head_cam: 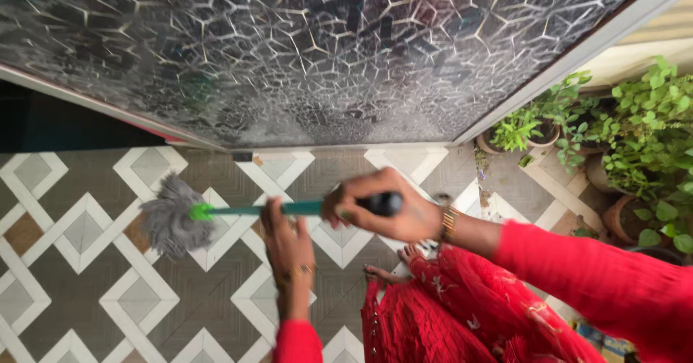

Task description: The person mops the patterned tile floor using a string mop, moving it across the surface and around the doorway.

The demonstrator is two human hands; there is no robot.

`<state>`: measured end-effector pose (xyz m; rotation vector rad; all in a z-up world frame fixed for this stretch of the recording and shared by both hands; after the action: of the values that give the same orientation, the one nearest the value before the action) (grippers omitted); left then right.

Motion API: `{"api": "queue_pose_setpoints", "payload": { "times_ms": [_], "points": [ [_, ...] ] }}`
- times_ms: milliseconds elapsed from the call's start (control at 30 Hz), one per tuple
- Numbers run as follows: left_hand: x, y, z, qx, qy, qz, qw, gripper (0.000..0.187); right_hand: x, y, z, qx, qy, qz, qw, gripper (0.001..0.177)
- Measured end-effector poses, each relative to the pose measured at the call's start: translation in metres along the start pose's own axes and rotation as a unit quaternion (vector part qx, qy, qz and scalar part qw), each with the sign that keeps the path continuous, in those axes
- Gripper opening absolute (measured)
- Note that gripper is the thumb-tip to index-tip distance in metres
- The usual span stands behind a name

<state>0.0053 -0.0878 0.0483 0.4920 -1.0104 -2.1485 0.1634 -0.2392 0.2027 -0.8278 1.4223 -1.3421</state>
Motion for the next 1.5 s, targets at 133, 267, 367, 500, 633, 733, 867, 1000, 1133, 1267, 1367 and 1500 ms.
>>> {"api": "queue_pose_setpoints", "payload": {
  "times_ms": [133, 267, 367, 500, 633, 733, 867, 1000, 1133, 1267, 1367, 1500],
  "points": [
    [-0.001, 0.028, 0.016, 0.029, 0.011, -0.046, 0.998, 0.044, -0.012, -0.001, -0.006, -0.033, 0.038, 0.001, 0.999, 0.027],
    [-0.048, -0.007, 0.014, 0.014, -0.044, 0.102, 0.994, 0.035, -0.047, 0.049, -0.016, -0.048, 0.111, -0.043, 0.992, 0.029],
    [-0.077, -0.070, 0.003, -0.003, -0.021, 0.045, 0.999, 0.033, -0.078, 0.100, -0.025, -0.097, 0.146, -0.040, 0.984, 0.025],
    [-0.117, -0.206, -0.006, 0.021, -0.024, 0.069, 0.997, 0.035, -0.119, 0.169, -0.069, -0.093, 0.183, -0.094, 0.974, 0.016],
    [-0.138, -0.309, 0.055, -0.083, -0.044, 0.032, 0.995, 0.044, -0.167, 0.189, -0.146, -0.175, 0.122, -0.048, 0.976, 0.011],
    [-0.113, -0.318, 0.095, -0.102, -0.028, 0.137, 0.985, 0.041, -0.177, 0.176, -0.193, -0.097, 0.061, -0.109, 0.987, 0.013],
    [-0.076, -0.291, 0.112, -0.060, 0.018, 0.091, 0.994, 0.043, -0.160, 0.158, -0.204, -0.001, 0.016, -0.085, 0.996, 0.012],
    [-0.056, -0.238, 0.087, -0.058, 0.032, 0.130, 0.989, 0.032, -0.137, 0.140, -0.173, -0.052, -0.015, -0.038, 0.998, 0.012],
    [-0.041, -0.159, 0.077, -0.054, 0.052, 0.113, 0.991, 0.033, -0.115, 0.115, -0.131, -0.031, -0.062, -0.041, 0.997, 0.013],
    [-0.009, -0.081, 0.044, -0.058, 0.009, 0.248, 0.967, 0.026, -0.074, 0.072, -0.073, 0.056, -0.128, -0.029, 0.990, 0.015],
    [0.019, -0.028, 0.017, -0.078, 0.046, 0.193, 0.977, 0.039, -0.047, 0.036, -0.033, 0.028, -0.165, -0.002, 0.986, 0.015],
    [0.030, -0.016, 0.002, -0.091, 0.055, 0.161, 0.981, 0.042, -0.034, 0.024, -0.024, 0.003, -0.126, -0.016, 0.992, 0.015]
  ]
}}
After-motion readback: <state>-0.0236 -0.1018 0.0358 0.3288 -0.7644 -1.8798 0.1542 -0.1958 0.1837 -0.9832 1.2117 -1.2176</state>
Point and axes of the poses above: each hand's wrist, its own x-axis away from the middle knuckle, its own z-axis out of the back of the hand, y = z × x, the point moved 2 cm from there along -x, towards the middle knuckle, and after that the axes turned 7 degrees about x, right-handed, at the moved point
